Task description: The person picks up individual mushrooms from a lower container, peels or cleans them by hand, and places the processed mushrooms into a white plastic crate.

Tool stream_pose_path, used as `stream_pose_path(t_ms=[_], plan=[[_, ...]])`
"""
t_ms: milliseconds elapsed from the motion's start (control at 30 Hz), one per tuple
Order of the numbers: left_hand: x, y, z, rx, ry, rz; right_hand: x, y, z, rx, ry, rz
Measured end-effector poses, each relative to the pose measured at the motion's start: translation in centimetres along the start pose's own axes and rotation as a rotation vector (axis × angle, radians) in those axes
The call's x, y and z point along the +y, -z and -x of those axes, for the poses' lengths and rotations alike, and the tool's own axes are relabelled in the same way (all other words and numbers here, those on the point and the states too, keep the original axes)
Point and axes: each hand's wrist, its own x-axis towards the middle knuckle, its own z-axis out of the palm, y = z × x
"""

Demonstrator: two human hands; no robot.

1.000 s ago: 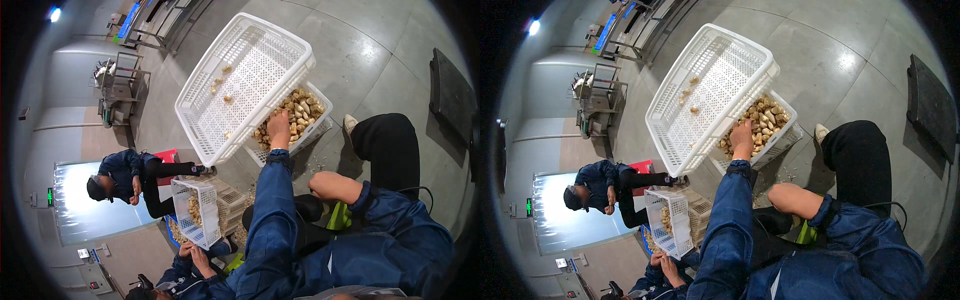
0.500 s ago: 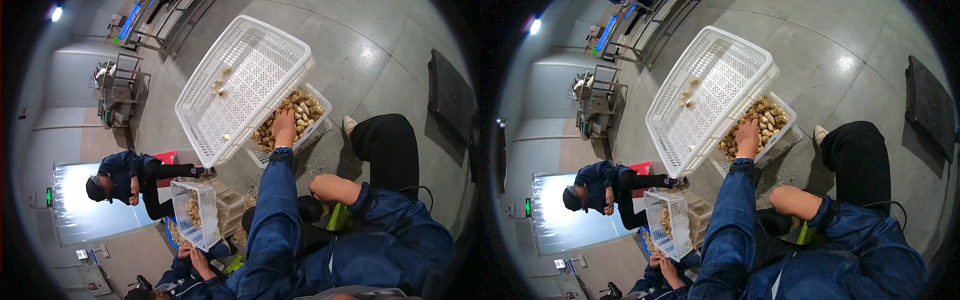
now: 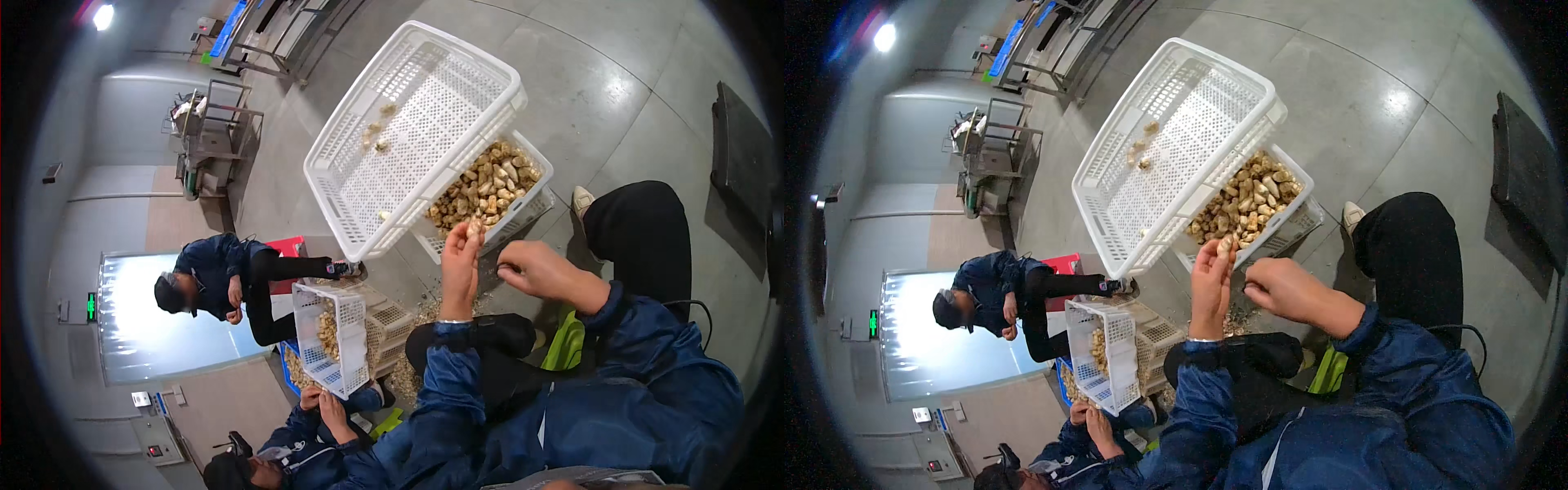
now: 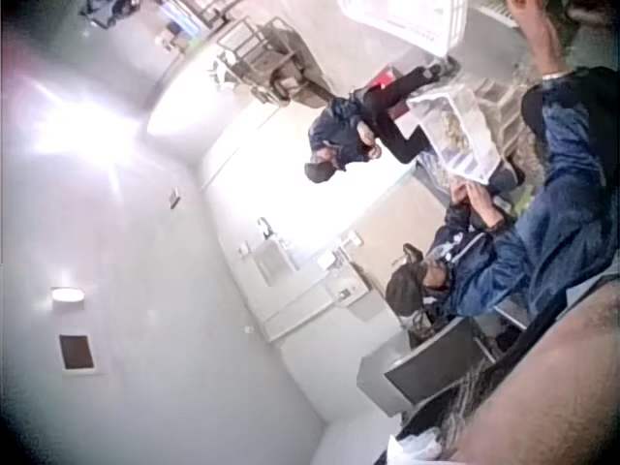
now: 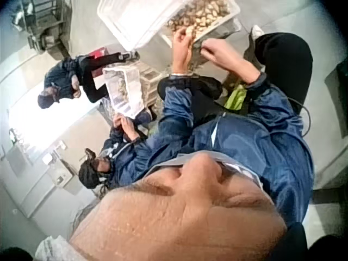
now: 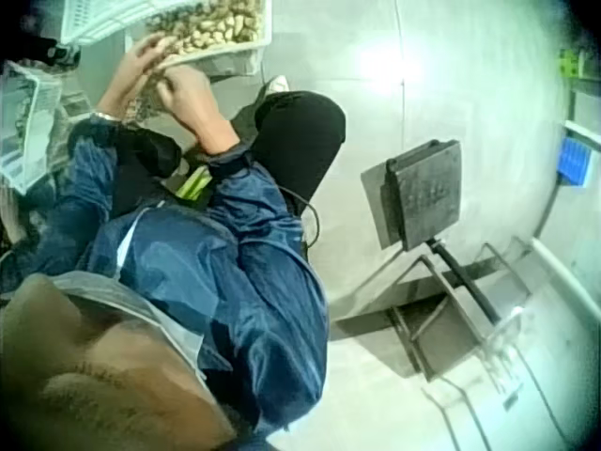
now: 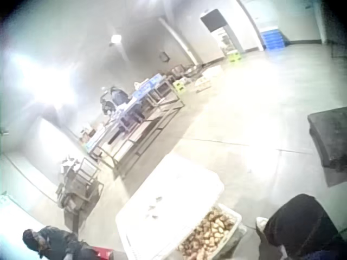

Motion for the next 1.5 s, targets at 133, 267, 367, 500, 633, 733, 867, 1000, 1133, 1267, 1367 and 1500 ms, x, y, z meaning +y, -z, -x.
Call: stream_pose_path(t_ms=[133, 267, 367, 500, 633, 733, 867, 1000, 1133, 1267, 1367, 1500], plan=[[0.6, 0.4, 5.4, 0.011, -0.011, 0.069, -0.3, -0.5, -0.3, 0.214, -0.011, -0.252], [1.2, -0.5, 8.5, -0.028, -0.096, 0.039, 0.7, -1.4, 0.2, 0.051, -0.203, -0.532], [1.7, -0.5, 10.1, -0.039, -0.132, 0.025, -0.4, -1.2, 0.2, -0.097, -0.282, -0.707], [2.1, -0.4, 11.1, -0.041, -0.148, -0.160, -0.7, -0.9, 0.5, -0.181, -0.279, -0.684], [2.1, -0.2, 11.9, -0.054, -0.213, -0.363, 0.0, -1.2, 0.7, -0.222, -0.285, -0.675], [2.1, -0.6, 12.2, -0.051, -0.197, -0.202, 1.0, -0.2, 0.6, -0.291, -0.356, -0.766], [2.5, -1.9, 12.2, -0.053, -0.262, -0.290, -0.8, -1.0, 0.9, -0.118, -0.076, -0.635], [1.7, -1.4, 12.3, -0.060, -0.190, -0.027, 0.6, 0.3, 0.6, -0.306, -0.384, -0.814], [1.8, -1.5, 12.0, -0.021, -0.309, -0.346, -1.0, -1.4, 0.9, -0.088, -0.124, -0.652], [1.1, -1.6, 12.0, 0.027, -0.320, -0.222, 1.1, -0.1, 0.3, -0.281, -0.372, -0.759], [1.2, -1.6, 11.8, 0.074, -0.424, -0.568, -0.4, -1.4, 0.4, -0.126, -0.193, -0.825], [0.8, -1.0, 11.8, 0.007, -0.328, -0.260, 0.8, 0.1, -0.1, -0.340, -0.409, -0.695]])
